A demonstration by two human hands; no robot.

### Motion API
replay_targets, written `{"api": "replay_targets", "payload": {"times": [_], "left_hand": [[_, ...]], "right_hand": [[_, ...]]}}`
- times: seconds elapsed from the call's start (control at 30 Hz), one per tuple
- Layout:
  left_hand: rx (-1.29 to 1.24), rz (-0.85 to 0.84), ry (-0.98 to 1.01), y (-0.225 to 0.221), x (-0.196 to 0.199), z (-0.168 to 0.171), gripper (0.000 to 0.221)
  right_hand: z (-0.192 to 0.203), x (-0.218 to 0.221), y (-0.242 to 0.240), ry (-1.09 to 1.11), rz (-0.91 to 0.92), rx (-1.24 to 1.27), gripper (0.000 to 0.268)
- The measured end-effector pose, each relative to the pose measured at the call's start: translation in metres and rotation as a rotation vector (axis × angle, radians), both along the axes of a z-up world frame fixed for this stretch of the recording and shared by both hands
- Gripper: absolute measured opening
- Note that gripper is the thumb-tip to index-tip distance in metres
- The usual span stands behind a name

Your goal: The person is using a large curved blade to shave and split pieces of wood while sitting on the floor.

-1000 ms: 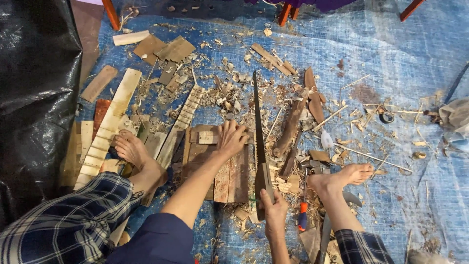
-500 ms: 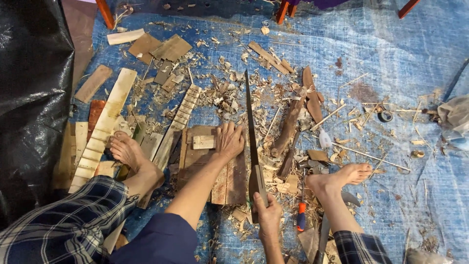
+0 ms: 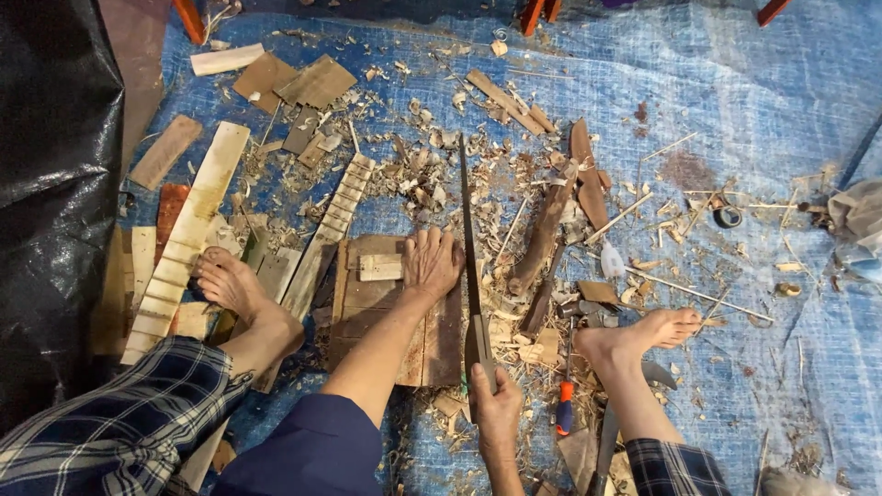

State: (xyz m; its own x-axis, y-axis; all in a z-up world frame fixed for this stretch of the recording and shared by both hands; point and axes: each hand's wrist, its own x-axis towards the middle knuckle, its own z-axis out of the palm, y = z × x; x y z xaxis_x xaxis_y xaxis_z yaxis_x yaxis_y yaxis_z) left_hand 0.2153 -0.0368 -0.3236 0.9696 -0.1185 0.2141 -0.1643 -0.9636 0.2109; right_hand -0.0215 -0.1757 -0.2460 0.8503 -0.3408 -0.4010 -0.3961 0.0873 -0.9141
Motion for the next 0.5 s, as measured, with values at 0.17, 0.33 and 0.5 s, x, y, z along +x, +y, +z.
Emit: {"api": "replay_targets", "payload": {"times": [0.17, 0.33, 0.5], "left_hand": [[0.012, 0.002, -0.007, -0.002, 0.003, -0.002, 0.02], [0.024, 0.009, 0.007, -0.001, 0.004, -0.007, 0.02], [0.027, 0.003, -0.006, -0.001, 0.004, -0.005, 0.023]], "right_hand": [[0.011, -0.016, 0.001, 0.096, -0.002, -0.039, 0.026], [0.008, -0.019, -0.002, 0.009, 0.014, -0.022, 0.036], [0.005, 0.026, 0.003, -0.036, 0.04, -0.06, 0.042]]}}
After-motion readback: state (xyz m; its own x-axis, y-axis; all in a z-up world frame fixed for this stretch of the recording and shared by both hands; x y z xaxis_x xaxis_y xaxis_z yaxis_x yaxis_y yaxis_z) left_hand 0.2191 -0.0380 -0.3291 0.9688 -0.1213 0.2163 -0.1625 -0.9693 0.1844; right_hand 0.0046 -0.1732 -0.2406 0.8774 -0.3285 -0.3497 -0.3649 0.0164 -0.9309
